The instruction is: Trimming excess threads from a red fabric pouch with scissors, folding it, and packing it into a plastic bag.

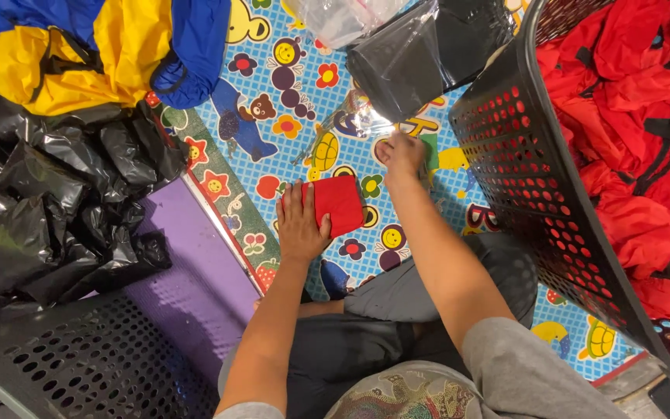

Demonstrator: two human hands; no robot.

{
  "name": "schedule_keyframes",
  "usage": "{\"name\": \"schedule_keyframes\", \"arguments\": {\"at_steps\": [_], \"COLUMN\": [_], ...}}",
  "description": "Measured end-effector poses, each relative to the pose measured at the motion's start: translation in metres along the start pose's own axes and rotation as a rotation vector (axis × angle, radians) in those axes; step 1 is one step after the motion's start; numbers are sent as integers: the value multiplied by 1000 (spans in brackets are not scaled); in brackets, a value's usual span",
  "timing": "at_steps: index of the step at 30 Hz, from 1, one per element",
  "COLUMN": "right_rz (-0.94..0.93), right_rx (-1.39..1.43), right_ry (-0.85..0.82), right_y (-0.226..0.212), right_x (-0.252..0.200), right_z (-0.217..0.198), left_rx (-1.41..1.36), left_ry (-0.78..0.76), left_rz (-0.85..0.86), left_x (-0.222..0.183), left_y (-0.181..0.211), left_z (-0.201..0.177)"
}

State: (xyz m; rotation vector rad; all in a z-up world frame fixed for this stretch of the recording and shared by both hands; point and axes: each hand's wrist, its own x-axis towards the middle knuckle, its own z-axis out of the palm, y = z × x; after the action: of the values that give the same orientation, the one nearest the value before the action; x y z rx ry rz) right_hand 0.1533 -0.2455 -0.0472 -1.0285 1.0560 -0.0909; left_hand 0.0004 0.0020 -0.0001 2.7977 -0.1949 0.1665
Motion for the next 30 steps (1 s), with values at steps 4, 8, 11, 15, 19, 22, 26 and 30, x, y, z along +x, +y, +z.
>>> {"name": "schedule_keyframes", "arguments": {"at_steps": [4, 8, 11, 15, 19, 22, 26, 30], "right_rz": [118, 138, 116, 4, -59, 4, -35, -26], "right_rx": [61, 74, 85, 66, 130, 364, 395, 331], "right_ry": [130, 179, 145, 206, 94, -66, -239, -368], "right_y": [-21, -15, -25, 10, 15, -17, -29, -32], "right_x": [3, 11, -11, 33, -6, -98, -147, -170], "right_z": [23, 32, 36, 28, 29, 32, 28, 27], "left_rx": [-16, -106, -155, -213, -240, -253, -287, -364], "left_ry": [-24, -332, -397, -395, -341, -333, -337, -367], "left_rz": [-16, -90, -105, -109, -101, -102, -119, -122], "left_x": [-3, -2, -3, 4, 6, 4, 4, 9], "left_y": [2, 16, 22, 29, 28, 30, 31, 32], "left_z": [-4, -30, -36, -49, -51, -55, -58, -68]}}
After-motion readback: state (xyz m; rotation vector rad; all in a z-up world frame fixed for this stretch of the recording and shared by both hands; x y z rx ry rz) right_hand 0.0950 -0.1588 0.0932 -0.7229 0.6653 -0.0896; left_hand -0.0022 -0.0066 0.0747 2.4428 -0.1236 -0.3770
